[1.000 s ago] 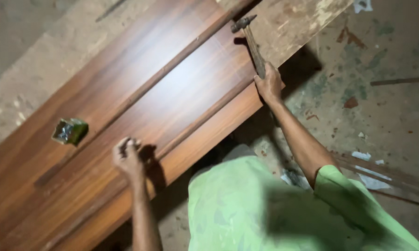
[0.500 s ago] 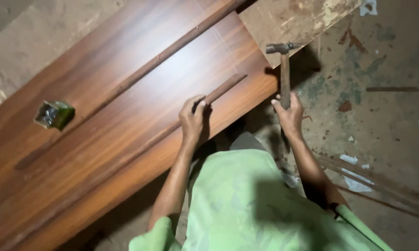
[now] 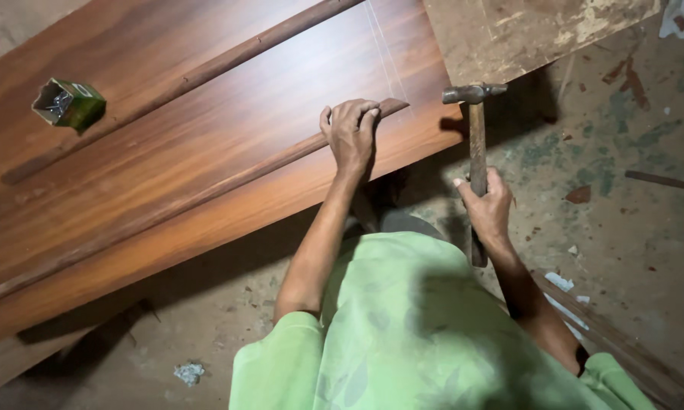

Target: The person hammers nails into a wooden rod to attach it to a large wooden board, then measures the board with a tape measure. The person handles a hammer, nails, wooden rod, and tape measure during the process.

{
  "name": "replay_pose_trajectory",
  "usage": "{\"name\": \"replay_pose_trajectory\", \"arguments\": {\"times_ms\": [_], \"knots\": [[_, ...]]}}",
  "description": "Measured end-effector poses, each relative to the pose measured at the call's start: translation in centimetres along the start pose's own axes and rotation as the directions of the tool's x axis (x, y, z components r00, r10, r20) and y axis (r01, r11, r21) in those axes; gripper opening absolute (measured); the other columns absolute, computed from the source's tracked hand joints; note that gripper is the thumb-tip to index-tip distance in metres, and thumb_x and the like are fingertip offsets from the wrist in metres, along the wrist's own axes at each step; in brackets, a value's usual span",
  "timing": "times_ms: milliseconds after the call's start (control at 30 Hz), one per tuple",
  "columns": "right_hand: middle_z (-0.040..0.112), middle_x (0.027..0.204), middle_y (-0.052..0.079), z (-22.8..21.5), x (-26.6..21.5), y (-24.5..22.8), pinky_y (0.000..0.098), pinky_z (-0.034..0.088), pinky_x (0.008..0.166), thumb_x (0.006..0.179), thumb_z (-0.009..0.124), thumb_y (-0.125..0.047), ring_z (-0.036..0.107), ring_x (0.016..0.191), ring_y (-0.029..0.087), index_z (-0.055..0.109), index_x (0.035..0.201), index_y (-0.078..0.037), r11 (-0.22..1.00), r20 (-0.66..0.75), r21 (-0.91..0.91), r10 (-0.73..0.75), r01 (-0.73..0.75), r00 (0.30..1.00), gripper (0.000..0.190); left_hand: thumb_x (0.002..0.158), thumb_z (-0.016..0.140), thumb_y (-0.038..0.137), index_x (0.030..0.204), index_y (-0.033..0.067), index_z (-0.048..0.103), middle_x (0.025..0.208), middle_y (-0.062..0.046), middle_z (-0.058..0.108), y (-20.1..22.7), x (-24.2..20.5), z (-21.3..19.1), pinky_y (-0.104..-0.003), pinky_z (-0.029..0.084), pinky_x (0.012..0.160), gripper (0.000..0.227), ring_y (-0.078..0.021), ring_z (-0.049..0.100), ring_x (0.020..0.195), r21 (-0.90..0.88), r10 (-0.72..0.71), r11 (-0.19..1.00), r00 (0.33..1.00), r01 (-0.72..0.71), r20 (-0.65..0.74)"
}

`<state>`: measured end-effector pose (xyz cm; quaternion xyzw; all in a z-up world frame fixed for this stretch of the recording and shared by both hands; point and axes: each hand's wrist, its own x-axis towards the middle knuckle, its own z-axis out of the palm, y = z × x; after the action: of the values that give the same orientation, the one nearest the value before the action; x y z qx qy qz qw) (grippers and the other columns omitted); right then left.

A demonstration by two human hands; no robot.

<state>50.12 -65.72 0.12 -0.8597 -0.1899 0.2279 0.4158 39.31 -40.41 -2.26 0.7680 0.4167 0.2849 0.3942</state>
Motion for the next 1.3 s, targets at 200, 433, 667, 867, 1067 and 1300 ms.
{"name": "replay_pose_trajectory", "arguments": {"times_ms": [200, 433, 667, 867, 1067, 1300], "knots": [[0.06, 0.07, 0.002, -1.2, 0.1, -2.5, 0.0285, 0.045, 0.055, 0.09, 0.081, -0.014, 0.055, 0.061, 0.008, 0.06, 0.094, 0.0, 0.997, 0.024, 0.074, 0.034, -0.036, 0.999, 0.025, 0.096, 0.064, 0.024, 0.095, 0.0154, 0.074, 0.105, -0.001, 0.072, 0.4, -0.4, 0.7, -0.056, 0.02, 0.121, 0.013, -0.0236, 0.06, 0.116, 0.123, 0.027, 0.992, 0.999, -0.024, -0.026], [0.061, 0.076, 0.003, -2.9, -0.2, -3.4, 0.0277, 0.046, 0.061, 0.095, 0.077, -0.012, 0.055, 0.067, 0.009, 0.06, 0.101, 0.001, 0.99, 0.034, 0.115, -0.082, 0.078, 0.996, 0.022, 0.097, 0.064, 0.023, 0.095, 0.0156, 0.073, 0.106, 0.0, 0.071, 0.5, -0.5, 0.8, -0.056, 0.022, 0.121, 0.012, -0.0232, 0.06, 0.115, 0.145, 0.03, 0.989, 0.999, -0.026, -0.028], [0.068, 0.097, 0.011, -4.0, 0.3, -4.0, 0.0357, 0.051, 0.073, 0.106, 0.062, -0.011, 0.065, 0.082, 0.019, 0.052, 0.153, 0.0, 0.924, 0.116, -0.105, -0.356, 0.368, 0.927, 0.05, 0.098, 0.066, 0.023, 0.1, 0.0165, 0.071, 0.109, 0.0, 0.07, 0.2, -0.7, 1.1, -0.058, 0.022, 0.119, 0.009, -0.0229, 0.06, 0.115, 0.23, 0.12, 0.967, 0.992, -0.108, -0.038], [0.07, 0.108, 0.015, -2.4, 0.8, -5.1, 0.0442, 0.054, 0.074, 0.102, 0.067, -0.013, 0.068, 0.087, 0.035, 0.058, 0.149, -0.017, 0.781, 0.172, -0.302, -0.519, 0.546, 0.837, 0.048, 0.099, 0.066, 0.026, 0.105, 0.0154, 0.07, 0.112, 0.001, 0.069, -0.5, -0.6, 1.5, -0.058, 0.025, 0.116, 0.013, -0.0227, 0.059, 0.116, 0.289, 0.159, 0.945, 0.987, -0.151, -0.003], [0.067, 0.097, 0.014, -1.1, 2.1, -5.7, 0.0461, 0.053, 0.068, 0.096, 0.07, -0.01, 0.067, 0.079, 0.035, 0.062, 0.148, -0.02, 0.689, 0.333, -0.471, -0.438, 0.55, 0.835, 0.054, 0.099, 0.067, 0.025, 0.106, 0.0155, 0.071, 0.112, 0.001, 0.068, -0.8, -0.9, 1.7, -0.057, 0.025, 0.116, 0.013, -0.0224, 0.059, 0.116, 0.285, 0.168, 0.945, 0.986, -0.158, -0.014], [0.068, 0.105, 0.014, -1.4, 1.4, -5.6, 0.0451, 0.054, 0.071, 0.1, 0.066, -0.01, 0.068, 0.085, 0.035, 0.056, 0.15, -0.02, 0.736, 0.222, -0.324, -0.552, 0.595, 0.804, 0.051, 0.097, 0.067, 0.024, 0.106, 0.0147, 0.07, 0.113, 0.001, 0.068, -0.8, -1.3, 1.8, -0.057, 0.025, 0.116, 0.013, -0.0224, 0.059, 0.117, 0.285, 0.154, 0.948, 0.988, -0.143, -0.014]]}}
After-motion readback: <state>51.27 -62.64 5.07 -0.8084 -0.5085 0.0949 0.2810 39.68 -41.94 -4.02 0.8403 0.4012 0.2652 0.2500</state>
